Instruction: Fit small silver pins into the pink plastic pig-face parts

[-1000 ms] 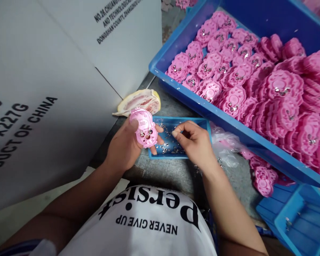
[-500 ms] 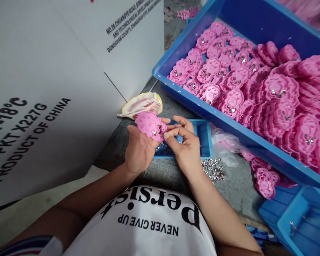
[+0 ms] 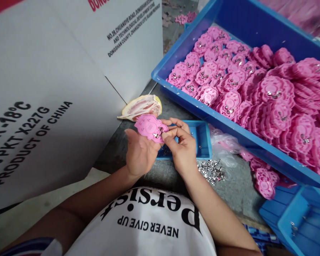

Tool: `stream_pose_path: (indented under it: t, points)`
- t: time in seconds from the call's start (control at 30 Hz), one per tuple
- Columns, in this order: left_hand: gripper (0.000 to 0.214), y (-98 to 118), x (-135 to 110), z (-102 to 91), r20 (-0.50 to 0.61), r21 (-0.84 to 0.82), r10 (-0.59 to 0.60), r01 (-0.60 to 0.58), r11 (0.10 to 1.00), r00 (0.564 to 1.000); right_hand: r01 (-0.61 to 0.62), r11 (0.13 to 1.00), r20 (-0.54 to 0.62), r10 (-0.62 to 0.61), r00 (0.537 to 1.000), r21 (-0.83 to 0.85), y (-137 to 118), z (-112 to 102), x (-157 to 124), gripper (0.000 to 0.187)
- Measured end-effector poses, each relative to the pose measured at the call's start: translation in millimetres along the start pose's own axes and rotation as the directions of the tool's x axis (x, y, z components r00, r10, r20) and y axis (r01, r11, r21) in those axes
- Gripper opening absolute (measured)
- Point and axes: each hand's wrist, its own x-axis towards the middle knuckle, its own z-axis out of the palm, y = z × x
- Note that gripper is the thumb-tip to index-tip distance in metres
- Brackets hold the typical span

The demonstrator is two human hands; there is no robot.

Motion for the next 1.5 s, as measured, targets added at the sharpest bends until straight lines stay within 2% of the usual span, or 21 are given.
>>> stream_pose_path:
  t: [0.2,0.37,0.57,0.9,1.0,1.1,1.27,1.43,1.5]
  points:
    - [0.084,1.2,0.6,1.0,-0.021,0.048,-0.022,0.023,0.999,1.0,0.011,0.993,0.004,-0.012,1.0,0.114,-2.6,0.8,-1.3,0.013]
    - [0.093,1.0,1.8,1.7,-0.047,0.101,-0.054,0.059,0.993,0.997,0.01,0.998,0.003,-0.011,1.0,0.056,-3.0,0.9,-1.2,0.015]
    - [0.092,-0.4,0.8,0.8,-0.05,0.074,-0.056,0.06,0.995,0.997,0.014,0.987,-0.023,-0.01,1.0,0.157,-3.5,1.9,-1.0,0.012]
    - [0.095,0.8,0.0,3.2,-0.054,0.068,-0.079,0.082,0.994,0.995,0.029,0.997,-0.048,-0.026,0.999,0.065,-5.5,4.5,-3.0,0.017]
    - [0.09,0.4,-0.7,2.4,-0.021,0.054,-0.059,0.06,0.997,0.998,0.048,0.999,-0.047,-0.048,0.998,-0.007,-5.3,5.4,-3.4,0.019]
    - [0.087,0.5,-1.4,1.8,0.003,0.043,-0.062,0.062,0.997,0.998,0.087,0.996,-0.059,-0.085,0.995,0.029,-4.1,6.9,-3.4,0.017]
    - [0.091,3.8,0.0,4.1,-0.035,0.06,-0.088,0.09,0.994,0.996,0.094,0.996,-0.072,-0.093,0.993,0.005,-3.5,9.2,-5.0,0.012]
    - [0.065,5.4,3.3,6.0,-0.053,0.068,-0.071,0.075,0.995,0.996,0.091,0.996,-0.058,-0.09,0.994,0.004,-2.5,7.2,-8.3,0.003]
    - [0.067,4.4,4.0,5.4,-0.1,0.112,-0.07,0.081,0.99,0.993,0.079,0.996,-0.083,-0.075,0.994,0.039,0.3,5.2,-9.3,0.001]
